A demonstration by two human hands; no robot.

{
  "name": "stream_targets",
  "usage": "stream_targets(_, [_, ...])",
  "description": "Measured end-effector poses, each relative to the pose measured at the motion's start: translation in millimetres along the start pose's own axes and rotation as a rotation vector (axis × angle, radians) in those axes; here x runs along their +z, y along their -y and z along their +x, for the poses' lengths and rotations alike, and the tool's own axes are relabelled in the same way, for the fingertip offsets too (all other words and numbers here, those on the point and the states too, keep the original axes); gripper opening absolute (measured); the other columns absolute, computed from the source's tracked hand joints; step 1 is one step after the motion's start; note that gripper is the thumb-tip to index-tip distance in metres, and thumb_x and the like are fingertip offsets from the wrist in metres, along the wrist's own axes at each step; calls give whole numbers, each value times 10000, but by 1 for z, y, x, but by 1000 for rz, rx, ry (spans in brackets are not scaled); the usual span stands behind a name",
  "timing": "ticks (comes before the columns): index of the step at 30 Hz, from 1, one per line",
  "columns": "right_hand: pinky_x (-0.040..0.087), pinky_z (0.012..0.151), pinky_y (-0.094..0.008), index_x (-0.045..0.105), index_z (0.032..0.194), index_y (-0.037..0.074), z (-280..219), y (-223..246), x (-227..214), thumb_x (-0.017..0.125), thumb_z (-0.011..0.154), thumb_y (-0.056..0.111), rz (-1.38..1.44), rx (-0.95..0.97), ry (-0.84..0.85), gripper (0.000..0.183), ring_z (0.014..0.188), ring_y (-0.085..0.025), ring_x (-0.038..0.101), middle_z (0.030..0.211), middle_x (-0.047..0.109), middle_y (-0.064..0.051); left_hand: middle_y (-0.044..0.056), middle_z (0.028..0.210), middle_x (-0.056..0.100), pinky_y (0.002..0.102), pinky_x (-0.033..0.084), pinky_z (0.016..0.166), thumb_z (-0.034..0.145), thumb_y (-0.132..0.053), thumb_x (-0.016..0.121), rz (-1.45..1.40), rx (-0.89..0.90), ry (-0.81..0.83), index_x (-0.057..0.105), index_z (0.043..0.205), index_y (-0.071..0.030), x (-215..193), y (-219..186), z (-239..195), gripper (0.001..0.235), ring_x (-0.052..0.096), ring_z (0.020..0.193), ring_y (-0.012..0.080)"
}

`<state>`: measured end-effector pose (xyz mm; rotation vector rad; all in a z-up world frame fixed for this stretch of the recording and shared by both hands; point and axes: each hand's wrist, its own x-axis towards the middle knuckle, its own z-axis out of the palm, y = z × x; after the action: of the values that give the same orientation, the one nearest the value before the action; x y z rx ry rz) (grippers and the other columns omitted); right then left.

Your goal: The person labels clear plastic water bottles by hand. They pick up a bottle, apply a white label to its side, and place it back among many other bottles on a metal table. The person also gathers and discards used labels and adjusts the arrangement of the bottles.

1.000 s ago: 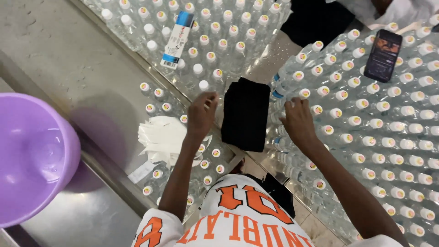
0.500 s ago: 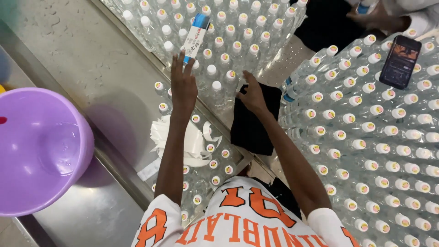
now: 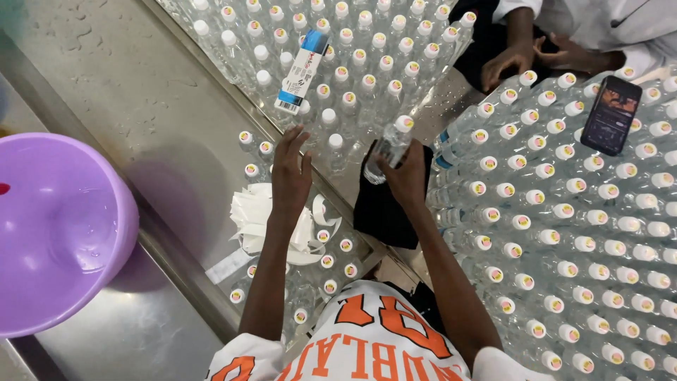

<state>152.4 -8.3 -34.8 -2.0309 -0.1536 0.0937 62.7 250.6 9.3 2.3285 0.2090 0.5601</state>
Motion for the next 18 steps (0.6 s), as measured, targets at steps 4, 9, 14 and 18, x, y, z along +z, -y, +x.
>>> stream_targets(4, [544, 989, -768, 423, 1569, -82, -21, -30, -24, 733, 1032, 560, -260, 42, 38, 894, 1295, -595, 581, 1477, 496, -370, 167, 1594, 541, 532, 390, 1304, 1019, 13, 660, 68, 37, 10, 606, 1506, -81, 13, 41, 23, 499, 454, 1542, 421])
stream_targets(9, [639, 803, -652, 523, 1473, -143, -29, -109, -10, 760, 949, 518, -827, 152, 123, 876, 1142, -499, 692, 1305, 598, -313, 229, 1642, 492, 481, 394, 1315, 875, 149, 782, 446, 114, 38, 526, 1581, 0, 24, 68, 64, 765, 414, 1551, 454])
stream_targets(14, [646, 814, -635, 550, 1491, -38, -58, -83, 3, 668, 1044, 583, -774, 119, 126, 774, 1205, -461, 662, 1311, 585, -254, 218, 1623, 515, 481, 417, 1277, 891, 164, 742, 517, 176, 82, 558, 1565, -13, 17, 76, 72, 721, 434, 1532, 441])
stream_targets(18, [600, 941, -710, 321, 1698, 18, -59, -116, 21, 675, 989, 689, -588, 218, 292, 1038, 1326, -545, 609, 1478, 534, -340, 163, 1604, 548, 519, 439, 1226, 921, 116, 724, 534, 187, 56, 580, 1545, -83, 22, 93, 75, 670, 455, 1524, 405])
